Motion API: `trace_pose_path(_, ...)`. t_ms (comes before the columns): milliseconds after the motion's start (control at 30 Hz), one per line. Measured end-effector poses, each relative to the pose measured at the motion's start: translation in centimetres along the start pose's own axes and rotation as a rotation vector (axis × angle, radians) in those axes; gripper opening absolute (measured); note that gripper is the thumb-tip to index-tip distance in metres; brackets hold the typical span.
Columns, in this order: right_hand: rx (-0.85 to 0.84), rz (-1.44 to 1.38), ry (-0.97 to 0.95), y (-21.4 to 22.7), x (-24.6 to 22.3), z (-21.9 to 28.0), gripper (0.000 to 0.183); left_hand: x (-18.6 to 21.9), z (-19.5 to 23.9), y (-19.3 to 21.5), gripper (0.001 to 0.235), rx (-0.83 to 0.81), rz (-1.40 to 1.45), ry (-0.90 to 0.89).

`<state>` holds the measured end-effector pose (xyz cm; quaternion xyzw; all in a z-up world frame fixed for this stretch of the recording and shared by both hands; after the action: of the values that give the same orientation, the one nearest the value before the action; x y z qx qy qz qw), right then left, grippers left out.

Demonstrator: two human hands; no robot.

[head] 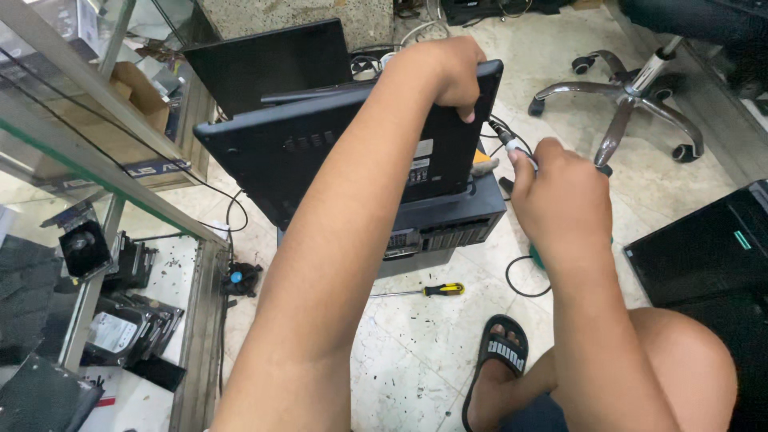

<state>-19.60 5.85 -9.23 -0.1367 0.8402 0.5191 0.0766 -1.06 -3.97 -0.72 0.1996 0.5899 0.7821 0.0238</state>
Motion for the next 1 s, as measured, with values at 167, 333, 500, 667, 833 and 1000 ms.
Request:
trace_pose_path(167, -0.187, 0.04, -0.068, 1.5, -0.5, -0.1, 0.04, -0.5, -2.4, -1.4, 0.049, 0.009, -0.05, -0.035)
trace_pose_path(333, -0.071, 0.104, 0.022, 0.6, 0.1, -0.5, 0.031, -1.1, -2.3, -1.0, 0.052, 0.01, -0.004, -0.02)
trace_pose_path(500, -0.118, 0.171, -0.013, 0.2, 0.8, -1.2, 0.05, -0.4, -0.5, -0.4, 0.054, 0.01, -0.012, 0.008)
trace_pose_path(667, -0.082, 0.009, 0.0, 0.8, 0.0, -0.8, 0.038, -1.6, -3.1, -1.3, 0.056, 0.027, -0.001, -0.032)
trace_pose_path(833, -0.166, 0.195, -0.078, 1.5, -0.8, -1.7, 0.048, -0.9, -1.7, -0.6, 0.044, 0.039, 0.028, -0.05)
trace_pose_path(1000, -0.114, 0.022, -0.013, 1.4, -1.2, -1.4, 0.044, -1.3, -2.1, -0.6, 0.05, 0.103, 0.004, -0.038)
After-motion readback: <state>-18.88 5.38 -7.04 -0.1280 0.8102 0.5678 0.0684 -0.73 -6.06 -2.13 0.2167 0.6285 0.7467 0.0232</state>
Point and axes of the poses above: each hand's wrist, its own z-axis away from the middle knuckle, its own y-axis out of the back of the hand, x = y × z, the point moved 4 cm from there along -z, towards the middle knuckle, and after that the axes turned 11 degrees about -y, right-handed, at the moved point
